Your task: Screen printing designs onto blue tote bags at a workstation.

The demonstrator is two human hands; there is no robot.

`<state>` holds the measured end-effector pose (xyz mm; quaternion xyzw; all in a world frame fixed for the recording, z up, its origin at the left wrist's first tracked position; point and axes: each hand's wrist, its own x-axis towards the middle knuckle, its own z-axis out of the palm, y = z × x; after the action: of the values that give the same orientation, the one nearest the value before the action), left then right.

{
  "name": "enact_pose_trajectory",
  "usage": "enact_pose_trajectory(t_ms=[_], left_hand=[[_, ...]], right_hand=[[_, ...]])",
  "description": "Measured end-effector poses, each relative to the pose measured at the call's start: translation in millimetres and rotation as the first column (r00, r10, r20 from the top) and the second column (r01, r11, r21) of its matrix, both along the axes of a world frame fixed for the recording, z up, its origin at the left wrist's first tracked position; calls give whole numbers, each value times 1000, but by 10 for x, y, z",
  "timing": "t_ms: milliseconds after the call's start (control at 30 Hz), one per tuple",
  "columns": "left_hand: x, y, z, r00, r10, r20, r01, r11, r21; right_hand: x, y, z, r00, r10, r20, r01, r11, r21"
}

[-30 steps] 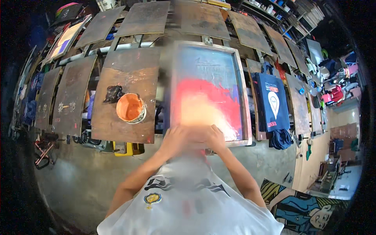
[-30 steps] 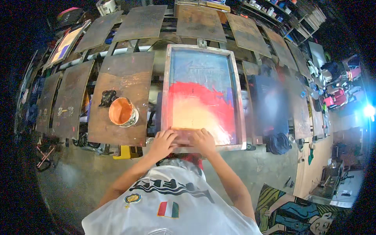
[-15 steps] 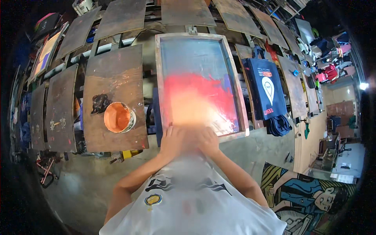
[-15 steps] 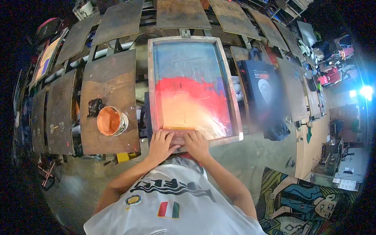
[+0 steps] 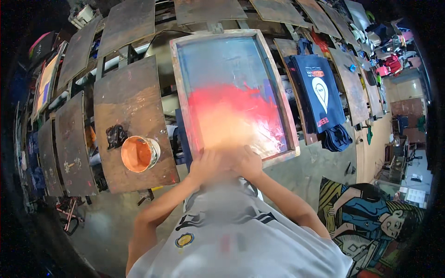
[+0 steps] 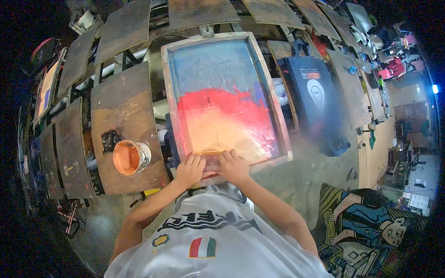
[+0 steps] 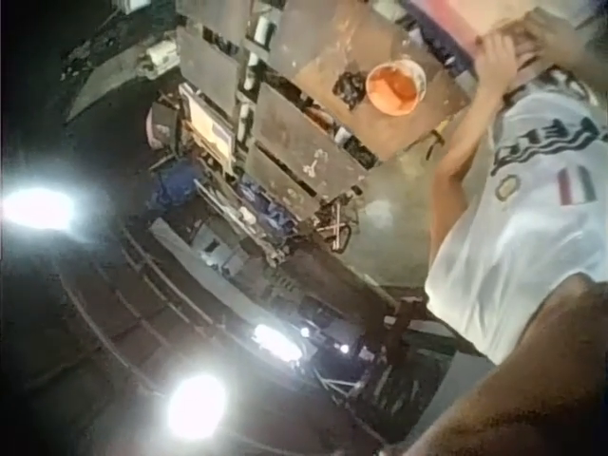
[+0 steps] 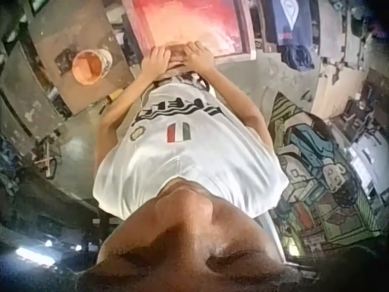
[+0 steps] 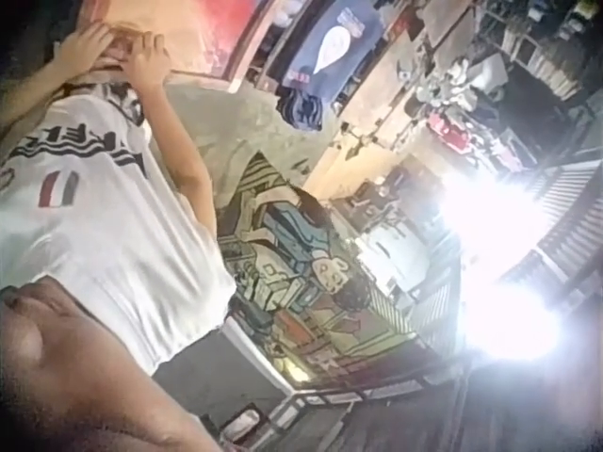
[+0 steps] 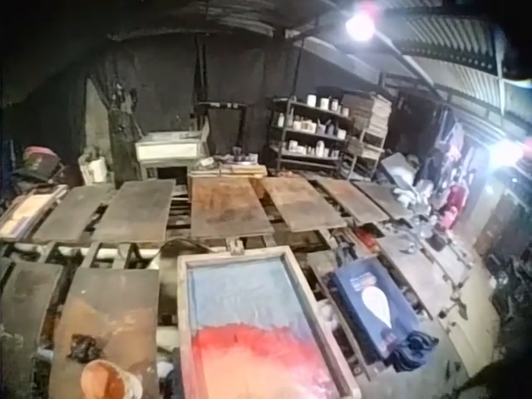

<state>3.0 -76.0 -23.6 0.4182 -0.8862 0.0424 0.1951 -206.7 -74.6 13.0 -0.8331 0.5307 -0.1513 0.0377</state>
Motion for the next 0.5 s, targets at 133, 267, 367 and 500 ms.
enact_pose_trajectory(t_ms=[133, 267, 367, 500], left_hand=[[-16, 56, 2, 1000, 15, 3, -15, 1000, -14], [-28, 120, -15, 999, 40, -11, -40, 999, -8], [-34, 159, -51, 998, 60, -13, -60, 998, 24], [-26, 221, -140, 998, 62, -25, -61, 997, 46]], right_hand=[[11, 12, -18, 1000, 1, 18, -1, 1000, 12], [-2, 25, -49, 1000, 31, -1, -31, 999, 37], [2, 40, -73, 999, 40, -24, -39, 998, 43], [11, 63, -102, 999, 51, -18, -50, 998, 46]])
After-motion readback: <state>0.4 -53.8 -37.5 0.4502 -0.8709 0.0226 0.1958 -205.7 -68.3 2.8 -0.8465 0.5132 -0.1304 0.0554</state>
